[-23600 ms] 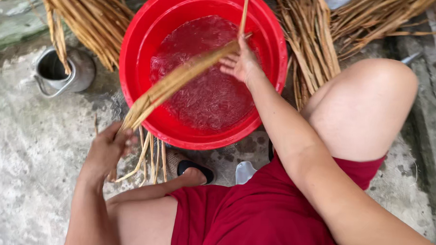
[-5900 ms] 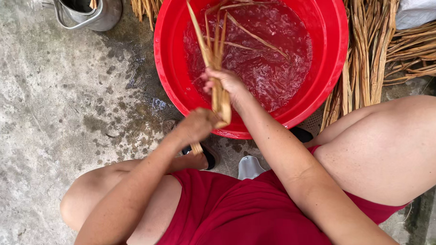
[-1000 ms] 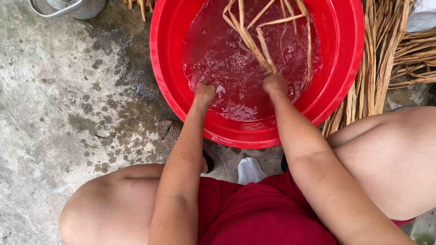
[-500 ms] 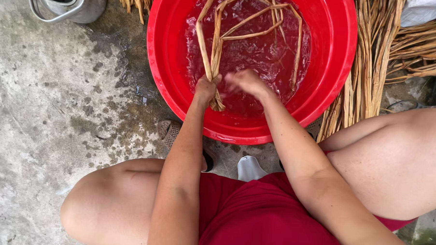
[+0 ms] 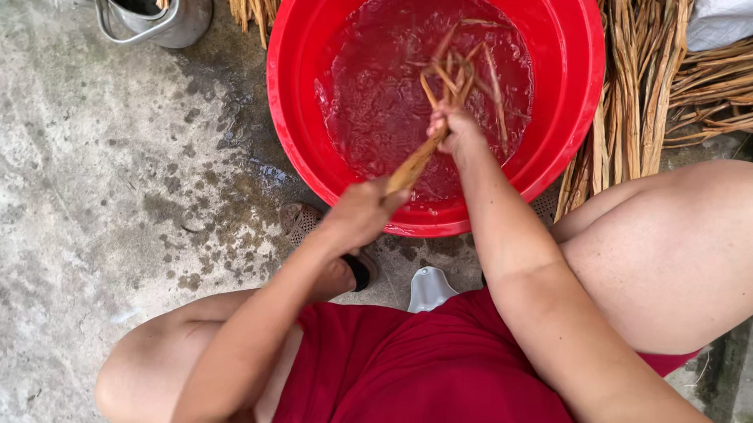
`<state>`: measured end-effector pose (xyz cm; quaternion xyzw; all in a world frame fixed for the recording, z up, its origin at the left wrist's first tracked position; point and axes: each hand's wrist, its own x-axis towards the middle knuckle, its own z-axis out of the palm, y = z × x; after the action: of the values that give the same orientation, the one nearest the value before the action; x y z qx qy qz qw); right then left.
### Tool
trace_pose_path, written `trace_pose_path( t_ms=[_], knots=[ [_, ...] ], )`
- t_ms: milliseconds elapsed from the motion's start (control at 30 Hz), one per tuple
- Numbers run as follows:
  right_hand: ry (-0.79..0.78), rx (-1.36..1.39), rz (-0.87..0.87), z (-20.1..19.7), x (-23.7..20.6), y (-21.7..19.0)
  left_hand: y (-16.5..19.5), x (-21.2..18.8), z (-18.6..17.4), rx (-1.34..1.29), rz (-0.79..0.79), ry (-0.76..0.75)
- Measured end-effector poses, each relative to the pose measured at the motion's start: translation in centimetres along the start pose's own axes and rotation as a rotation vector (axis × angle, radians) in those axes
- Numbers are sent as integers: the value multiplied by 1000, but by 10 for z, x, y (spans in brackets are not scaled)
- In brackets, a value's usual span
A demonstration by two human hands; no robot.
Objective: The person repeatedly submerges bundles of dried plant strips into a red basin of water, agitates them by hand, and then places the wet strips onto the floor beside the basin. The process is repeated for several bundles.
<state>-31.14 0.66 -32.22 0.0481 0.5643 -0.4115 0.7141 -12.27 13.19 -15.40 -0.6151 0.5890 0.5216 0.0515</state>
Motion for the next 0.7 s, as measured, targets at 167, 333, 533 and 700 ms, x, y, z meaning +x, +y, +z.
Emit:
trace_pose_path(
  t_ms=[167,333,533,700],
  knots=[
    [183,379,-137,-26,23,-48,-3,-95,-70,-107,219,309],
    [-27,420,-371,-38,24,-71,-40,-108,-110,-445,-75,332],
    [-561,4,-39,68,-30,40,-81,1,-70,-350,-66,268],
    [-384,-245,-53,87,-31,102,-70,40,1,28,14,198]
  ],
)
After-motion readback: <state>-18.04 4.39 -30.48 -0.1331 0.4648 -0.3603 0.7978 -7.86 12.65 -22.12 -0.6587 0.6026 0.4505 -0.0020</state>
